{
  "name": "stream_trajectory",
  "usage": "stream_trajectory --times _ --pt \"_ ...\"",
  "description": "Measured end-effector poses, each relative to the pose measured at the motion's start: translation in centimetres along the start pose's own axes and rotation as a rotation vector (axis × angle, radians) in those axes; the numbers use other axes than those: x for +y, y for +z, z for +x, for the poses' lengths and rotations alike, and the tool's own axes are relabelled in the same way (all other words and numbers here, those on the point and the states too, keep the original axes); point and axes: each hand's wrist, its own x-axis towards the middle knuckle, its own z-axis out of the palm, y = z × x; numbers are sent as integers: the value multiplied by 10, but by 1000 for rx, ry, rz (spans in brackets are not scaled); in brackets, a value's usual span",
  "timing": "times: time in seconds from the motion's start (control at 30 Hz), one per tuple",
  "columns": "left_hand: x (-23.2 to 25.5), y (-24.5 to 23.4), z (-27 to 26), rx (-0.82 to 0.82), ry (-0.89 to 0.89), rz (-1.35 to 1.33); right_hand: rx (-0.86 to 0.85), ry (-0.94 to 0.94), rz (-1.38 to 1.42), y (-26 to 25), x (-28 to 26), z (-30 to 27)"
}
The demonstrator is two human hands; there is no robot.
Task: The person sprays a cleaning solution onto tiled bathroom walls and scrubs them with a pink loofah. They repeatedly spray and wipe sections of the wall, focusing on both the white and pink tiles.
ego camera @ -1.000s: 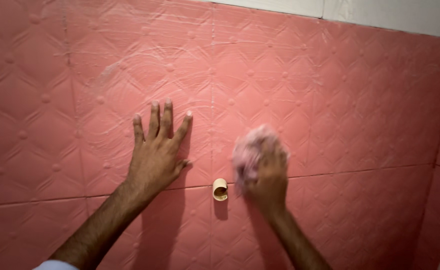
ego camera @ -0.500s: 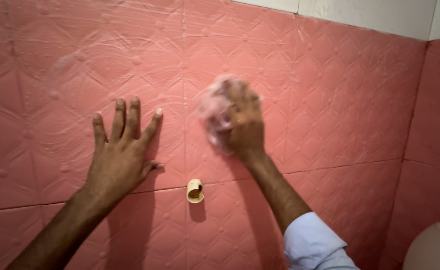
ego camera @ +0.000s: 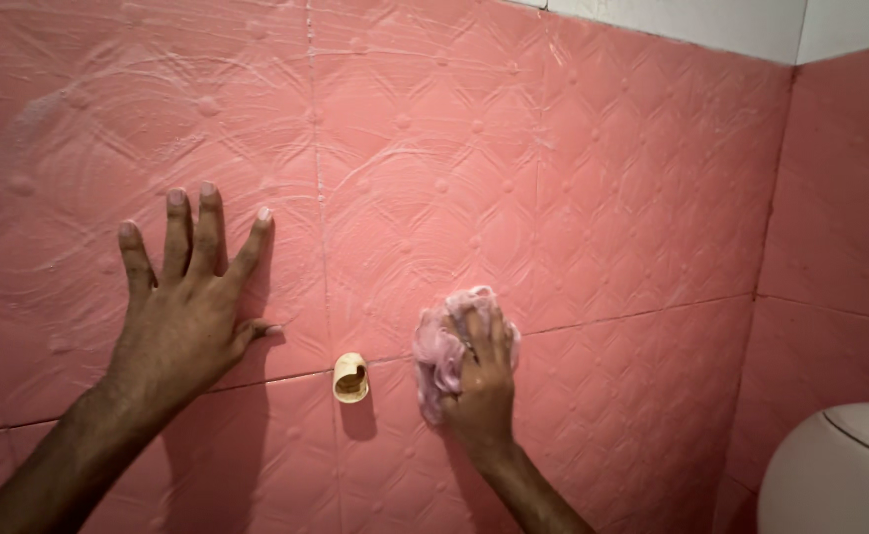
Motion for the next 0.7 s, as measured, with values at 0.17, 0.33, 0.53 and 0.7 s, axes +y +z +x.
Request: stream_trajectory --times 0.17,0.33,0.53,0.7 --pt "-2 1 0 6 5 -19 -26 -344 24 8 -2 53" --pt "-3 0 0 7 -3 -31 65 -394 -88 11 24 156" --pt "1 -3 -2 1 -4 -61 128 17 -64 -5 41 145" --pt "2 -5 -1 -43 -26 -53 57 -28 -10 11 0 49"
